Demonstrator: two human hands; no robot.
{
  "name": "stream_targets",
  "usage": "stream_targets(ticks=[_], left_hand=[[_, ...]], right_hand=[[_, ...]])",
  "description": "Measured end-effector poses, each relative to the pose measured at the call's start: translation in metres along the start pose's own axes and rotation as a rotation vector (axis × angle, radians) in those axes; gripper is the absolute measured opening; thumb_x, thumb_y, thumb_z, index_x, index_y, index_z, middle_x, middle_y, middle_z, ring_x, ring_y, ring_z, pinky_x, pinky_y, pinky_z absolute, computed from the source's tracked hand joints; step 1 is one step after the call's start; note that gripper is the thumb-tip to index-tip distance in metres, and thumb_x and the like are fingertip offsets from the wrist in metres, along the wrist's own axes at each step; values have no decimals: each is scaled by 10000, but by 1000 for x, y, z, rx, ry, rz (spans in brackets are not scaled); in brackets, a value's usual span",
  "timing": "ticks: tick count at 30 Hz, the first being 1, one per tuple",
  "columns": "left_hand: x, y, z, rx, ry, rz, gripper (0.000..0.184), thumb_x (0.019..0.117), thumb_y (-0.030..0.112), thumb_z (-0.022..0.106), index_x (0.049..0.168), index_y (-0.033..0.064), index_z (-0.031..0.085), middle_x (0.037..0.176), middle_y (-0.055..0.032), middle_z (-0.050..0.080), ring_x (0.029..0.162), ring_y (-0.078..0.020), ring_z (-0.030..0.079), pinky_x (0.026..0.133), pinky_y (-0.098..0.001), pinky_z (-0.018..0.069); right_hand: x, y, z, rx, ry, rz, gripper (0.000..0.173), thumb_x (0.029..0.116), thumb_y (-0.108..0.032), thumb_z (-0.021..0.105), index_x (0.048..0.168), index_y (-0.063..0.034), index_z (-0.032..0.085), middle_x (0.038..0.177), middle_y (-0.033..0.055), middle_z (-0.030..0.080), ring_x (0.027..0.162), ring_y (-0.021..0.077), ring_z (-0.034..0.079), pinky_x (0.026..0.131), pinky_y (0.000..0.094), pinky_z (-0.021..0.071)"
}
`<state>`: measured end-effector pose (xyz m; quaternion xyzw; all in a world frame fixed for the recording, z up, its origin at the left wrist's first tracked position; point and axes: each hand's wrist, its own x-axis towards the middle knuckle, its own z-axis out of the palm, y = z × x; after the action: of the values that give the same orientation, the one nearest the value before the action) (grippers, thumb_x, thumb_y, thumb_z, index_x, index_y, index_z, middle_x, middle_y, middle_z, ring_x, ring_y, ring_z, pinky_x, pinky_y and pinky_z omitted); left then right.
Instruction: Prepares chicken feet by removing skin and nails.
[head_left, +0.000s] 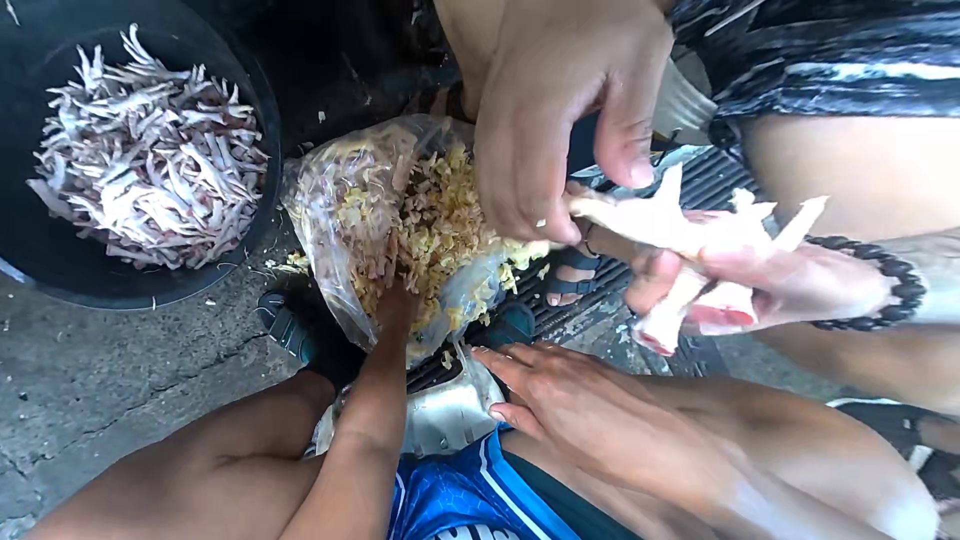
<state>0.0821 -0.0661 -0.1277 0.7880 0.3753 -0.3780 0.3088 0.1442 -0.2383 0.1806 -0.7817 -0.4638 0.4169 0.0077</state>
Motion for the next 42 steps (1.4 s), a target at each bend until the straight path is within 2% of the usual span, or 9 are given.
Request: stream_targets(ticks=[7, 12, 18, 24, 28, 30, 32, 35, 42], left_hand=[[-22, -6, -43, -311, -76, 121, 604, 968, 411, 682, 1380, -15, 570, 1245, -253, 659, 1176, -392, 637, 1023, -598, 491], [-54, -5, -104, -339, -112, 320, 515, 978, 399, 675, 1297, -1, 614, 1122, -205, 696, 1029, -309, 679, 936, -532, 542], [-87, -17, -133, -744, 23, 315, 461, 992, 305, 679, 1322, 1, 575, 1095, -185, 702, 909, -272, 712, 796, -465, 612], [-158, -11, -149, -992, 7, 529, 408, 963, 118, 668, 1330, -5, 541, 1067, -179, 710, 885, -290, 724, 771, -482, 632], [-200, 12, -156, -803, 72, 711, 401, 821, 116, 757, 1190, 10, 641, 1003, -106, 734, 931, -199, 722, 851, -413, 620], [-212, 21, -157, -817, 21, 822, 353, 835, 67, 742, 1174, 14, 657, 1014, -102, 736, 951, -195, 718, 877, -409, 611], [-216, 24, -155, -938, -61, 900, 387, 833, 34, 725, 1208, 15, 629, 1045, -103, 725, 967, -199, 710, 896, -415, 604], [-215, 21, -147, -1087, -118, 932, 413, 800, 40, 732, 1196, 63, 615, 1010, -53, 736, 918, -154, 718, 852, -374, 613], [-212, 34, -135, -922, -120, 933, 303, 887, 8, 643, 1190, 18, 647, 1031, -94, 731, 959, -187, 711, 899, -415, 597]], right_hand=[[-10, -5, -3, 6, 23, -40, 572, 1029, -481, 541, 1487, -138, 525, 1229, 147, 680, 1112, 349, 676, 914, 502, 570], [-21, -8, -15, 47, -13, -48, 584, 1050, -473, 516, 1525, -135, 478, 1297, 166, 647, 1179, 355, 643, 996, 526, 520], [-17, 6, -13, 90, 25, 17, 557, 1018, -483, 584, 1481, -179, 527, 1234, 173, 664, 1139, 390, 650, 946, 609, 519], [2, -5, -15, 290, 271, 152, 443, 1059, -484, 487, 1262, -127, 653, 1063, 129, 702, 1004, 325, 688, 848, 562, 549], [16, -6, -15, 617, 409, 93, 611, 1019, -519, 572, 1519, -180, 486, 1400, 134, 594, 1274, 307, 592, 1062, 562, 482], [18, -5, -17, 818, 382, 41, 586, 1034, -387, 592, 1560, -188, 424, 1457, 125, 562, 1313, 278, 568, 1085, 543, 465], [19, -4, -14, 1140, 351, -32, 527, 1036, -251, 519, 1550, -166, 442, 1418, 117, 595, 1237, 226, 620, 1022, 475, 524], [16, 0, -12, 1423, 318, -131, 454, 1040, -244, 449, 1472, -126, 524, 1288, 121, 647, 1080, 210, 669, 886, 422, 579], [27, 6, -3, 1141, 316, 143, 526, 909, -8, 630, 1404, -161, 532, 1175, 125, 671, 879, 223, 702, 750, 418, 604]])
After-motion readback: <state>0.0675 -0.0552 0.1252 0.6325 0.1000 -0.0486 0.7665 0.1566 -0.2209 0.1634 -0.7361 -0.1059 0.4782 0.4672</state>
